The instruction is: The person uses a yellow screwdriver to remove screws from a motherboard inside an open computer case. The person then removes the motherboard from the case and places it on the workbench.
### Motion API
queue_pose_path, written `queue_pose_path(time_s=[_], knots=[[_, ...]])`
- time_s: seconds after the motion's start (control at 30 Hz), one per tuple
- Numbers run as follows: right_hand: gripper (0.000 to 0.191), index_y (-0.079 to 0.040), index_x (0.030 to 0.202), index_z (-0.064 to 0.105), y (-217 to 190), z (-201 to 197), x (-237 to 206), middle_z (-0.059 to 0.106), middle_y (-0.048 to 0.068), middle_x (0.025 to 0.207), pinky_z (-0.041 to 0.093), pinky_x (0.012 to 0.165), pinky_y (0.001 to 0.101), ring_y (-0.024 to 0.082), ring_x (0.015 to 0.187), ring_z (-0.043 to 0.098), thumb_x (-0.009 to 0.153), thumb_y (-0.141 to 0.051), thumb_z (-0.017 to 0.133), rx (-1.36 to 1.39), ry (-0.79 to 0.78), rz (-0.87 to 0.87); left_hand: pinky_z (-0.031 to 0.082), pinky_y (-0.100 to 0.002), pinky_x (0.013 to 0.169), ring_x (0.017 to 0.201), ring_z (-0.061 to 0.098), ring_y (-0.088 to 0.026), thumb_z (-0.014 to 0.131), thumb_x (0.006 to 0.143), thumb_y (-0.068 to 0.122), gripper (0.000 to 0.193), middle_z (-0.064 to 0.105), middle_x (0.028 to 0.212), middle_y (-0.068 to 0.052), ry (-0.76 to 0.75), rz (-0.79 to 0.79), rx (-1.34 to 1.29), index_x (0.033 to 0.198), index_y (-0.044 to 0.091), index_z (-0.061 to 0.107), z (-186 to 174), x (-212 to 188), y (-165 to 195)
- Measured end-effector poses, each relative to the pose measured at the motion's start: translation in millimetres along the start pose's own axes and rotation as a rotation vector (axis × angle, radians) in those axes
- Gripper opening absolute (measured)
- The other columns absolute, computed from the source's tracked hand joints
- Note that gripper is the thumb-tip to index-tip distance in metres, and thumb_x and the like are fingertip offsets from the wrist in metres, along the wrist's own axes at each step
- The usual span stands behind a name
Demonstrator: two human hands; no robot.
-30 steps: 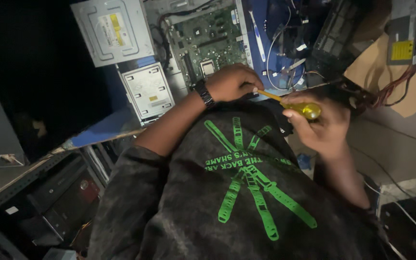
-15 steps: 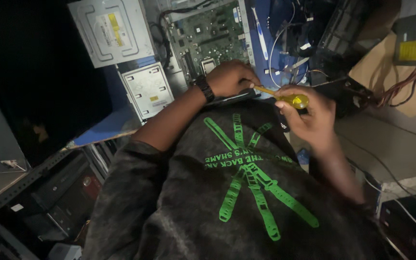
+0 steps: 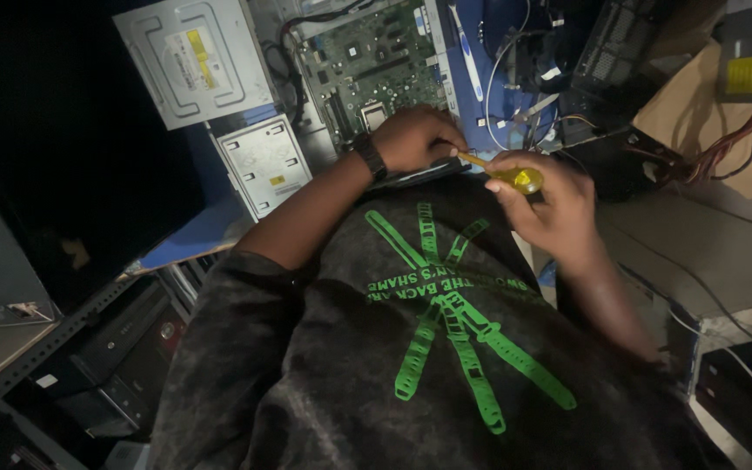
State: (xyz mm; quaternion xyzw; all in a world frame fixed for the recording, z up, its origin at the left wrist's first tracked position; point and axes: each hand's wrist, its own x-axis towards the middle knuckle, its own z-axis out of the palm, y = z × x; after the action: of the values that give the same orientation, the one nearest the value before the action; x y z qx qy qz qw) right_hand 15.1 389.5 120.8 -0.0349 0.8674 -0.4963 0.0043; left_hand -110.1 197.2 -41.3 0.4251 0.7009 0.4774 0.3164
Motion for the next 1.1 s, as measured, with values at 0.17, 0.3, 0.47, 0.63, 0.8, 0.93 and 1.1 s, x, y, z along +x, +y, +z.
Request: queue_pose_path(time_s=[0.17,0.3,0.47,0.63,0.8,0.93,1.1], knots=[[0.025,0.000,0.118,0.064,2,2,-1,0.075,0.015,0.112,0.061,0.091,0.0321,0.023,0.105,0.077,0.097,-0.004,0.077,0.018,-0.014,-0.004,0.056,-0.041,0.087,0.099,0.073,-0.025,0.073,0.090,0.013,0.015,0.078,0.107,-0.005,0.004,-0.011,0.002,0.104,0.014,0.079,1,1,1],[0.025,0.000,0.117,0.065,1,3,-3,0.075,0.016,0.112,0.060,0.091,0.0326,0.023,0.105,0.077,0.096,-0.004,0.078,-0.009,0.003,-0.007,0.055,-0.041,0.088,0.099,0.072,-0.027,0.074,0.089,0.013,0.016,0.077,0.106,-0.006,0.005,0.025,0.007,0.104,0.013,0.079,1,0,-1],[0.028,0.000,0.117,0.066,-1,7,-5,0.076,0.015,0.113,0.061,0.090,0.0330,0.023,0.104,0.077,0.093,-0.006,0.081,-0.057,-0.013,-0.007,0.055,-0.042,0.085,0.096,0.073,-0.026,0.074,0.090,0.014,0.015,0.078,0.104,-0.006,-0.012,0.006,0.023,0.104,0.016,0.080,5,-2,-8],[0.032,0.000,0.113,0.068,-2,13,-7,0.076,0.015,0.110,0.062,0.084,0.0325,0.022,0.101,0.077,0.089,-0.008,0.088,-0.111,0.004,-0.087,0.056,-0.042,0.087,0.097,0.073,-0.025,0.070,0.091,0.008,0.022,0.078,0.105,-0.005,0.011,0.024,0.089,0.109,0.017,0.079,1,-9,5],[0.043,-0.003,0.092,0.062,-1,22,-2,0.071,0.012,0.085,0.056,0.067,0.0347,0.023,0.076,0.072,0.081,-0.021,0.099,-0.335,0.171,-0.154,0.055,-0.041,0.085,0.099,0.071,-0.029,0.076,0.081,0.016,0.036,0.074,0.110,-0.009,0.109,0.255,-0.001,0.116,0.010,0.072,-6,-26,50],[0.044,-0.009,0.086,0.061,-24,27,8,0.067,0.009,0.079,0.052,0.062,0.0371,0.027,0.070,0.068,0.081,-0.028,0.100,-0.504,0.129,-0.099,0.056,-0.042,0.077,0.091,0.072,-0.031,0.076,0.085,0.021,0.024,0.075,0.102,-0.008,0.108,0.160,0.173,0.106,0.010,0.073,-4,-37,77],[0.033,-0.006,0.109,0.068,-86,9,9,0.071,0.015,0.107,0.056,0.061,0.0334,0.027,0.083,0.073,0.082,-0.020,0.080,-0.552,-0.088,-0.308,0.057,-0.043,0.086,0.099,0.072,-0.032,0.068,0.092,0.015,0.020,0.074,0.105,-0.009,0.082,0.127,0.249,0.112,0.010,0.070,-3,-42,77]])
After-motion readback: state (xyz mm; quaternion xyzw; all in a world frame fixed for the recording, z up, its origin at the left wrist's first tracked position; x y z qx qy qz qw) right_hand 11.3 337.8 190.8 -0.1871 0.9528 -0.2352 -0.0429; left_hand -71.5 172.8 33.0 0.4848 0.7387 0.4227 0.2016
